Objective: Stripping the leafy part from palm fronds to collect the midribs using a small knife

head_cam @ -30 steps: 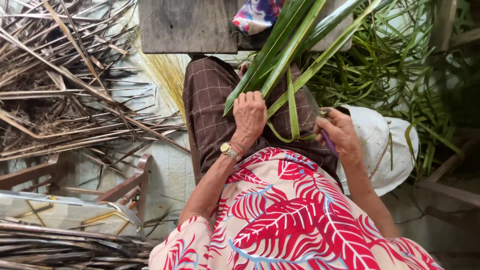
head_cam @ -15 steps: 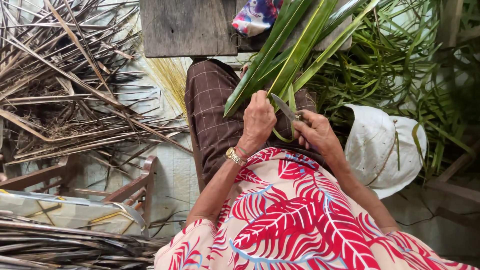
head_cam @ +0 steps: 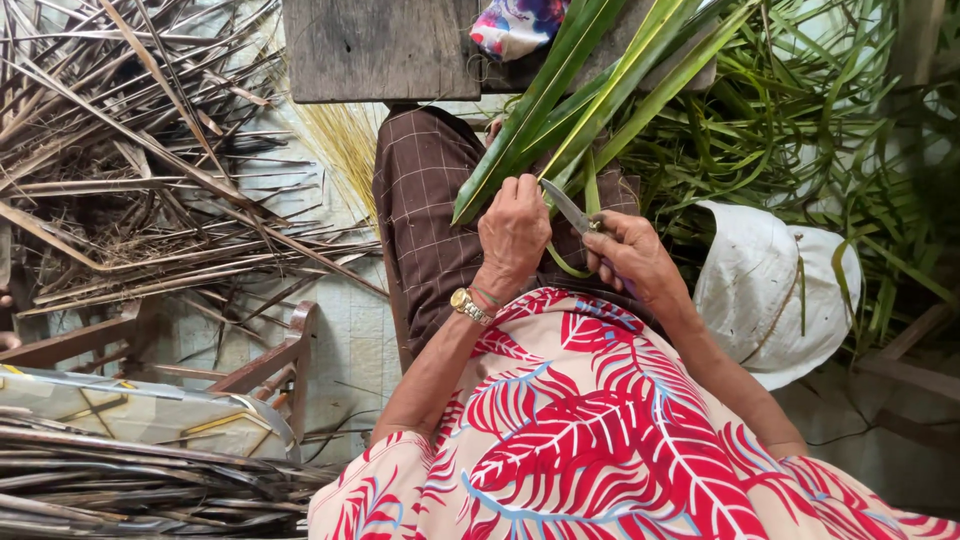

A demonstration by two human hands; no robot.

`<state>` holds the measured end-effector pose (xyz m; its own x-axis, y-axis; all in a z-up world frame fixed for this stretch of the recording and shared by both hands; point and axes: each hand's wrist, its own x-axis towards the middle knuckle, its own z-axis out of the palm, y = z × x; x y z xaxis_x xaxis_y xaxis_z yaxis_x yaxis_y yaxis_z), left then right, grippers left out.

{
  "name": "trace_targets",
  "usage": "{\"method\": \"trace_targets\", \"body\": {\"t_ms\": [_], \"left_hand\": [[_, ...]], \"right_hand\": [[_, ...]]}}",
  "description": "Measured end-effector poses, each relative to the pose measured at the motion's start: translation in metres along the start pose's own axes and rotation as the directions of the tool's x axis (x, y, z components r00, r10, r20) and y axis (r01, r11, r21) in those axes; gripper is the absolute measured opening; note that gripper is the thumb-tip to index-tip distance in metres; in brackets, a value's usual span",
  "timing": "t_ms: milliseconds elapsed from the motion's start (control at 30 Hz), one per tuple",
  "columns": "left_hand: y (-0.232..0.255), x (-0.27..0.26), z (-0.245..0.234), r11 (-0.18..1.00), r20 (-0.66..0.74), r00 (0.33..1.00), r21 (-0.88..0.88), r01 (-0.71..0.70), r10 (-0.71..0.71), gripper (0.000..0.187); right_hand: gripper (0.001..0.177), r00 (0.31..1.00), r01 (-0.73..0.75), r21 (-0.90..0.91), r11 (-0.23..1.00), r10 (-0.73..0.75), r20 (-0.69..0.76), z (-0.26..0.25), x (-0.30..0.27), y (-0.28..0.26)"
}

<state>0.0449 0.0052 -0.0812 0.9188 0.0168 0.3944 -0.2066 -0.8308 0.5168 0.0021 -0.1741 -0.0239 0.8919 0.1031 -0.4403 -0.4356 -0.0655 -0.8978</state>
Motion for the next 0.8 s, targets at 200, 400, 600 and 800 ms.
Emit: {"method": "trace_targets", "body": {"t_ms": [200, 400, 600, 800], "left_hand": [[-0.004, 0.007, -0.01, 0.997, -0.028, 0.999, 0.062, -0.04, 0.042, 0.005], [0.004, 0.008, -0.019, 0.998, 0.033, 0.998, -0.035, -0.049, 0.05, 0.007], [0.019, -0.005, -0.034, 0.997, 0.092, 0.995, -0.072, -0.04, 0.046, 0.018], [-0.014, -0.016, -0.058, 0.992, 0.108, 0.987, 0.032, -0.121, 0.116, 0.009]], "right_hand": [[0.013, 0.999, -0.032, 0.089, 0.995, 0.032, 0.008, 0.003, 0.01, -0.008], [0.008, 1.0, 0.016, 0.116, 0.993, -0.015, -0.009, -0.002, 0.031, -0.001], [0.004, 0.985, 0.063, 0.155, 0.986, -0.037, -0.167, -0.043, 0.068, -0.017], [0.01, 0.936, 0.037, 0.042, 0.998, -0.02, -0.352, -0.14, 0.065, -0.056]]}}
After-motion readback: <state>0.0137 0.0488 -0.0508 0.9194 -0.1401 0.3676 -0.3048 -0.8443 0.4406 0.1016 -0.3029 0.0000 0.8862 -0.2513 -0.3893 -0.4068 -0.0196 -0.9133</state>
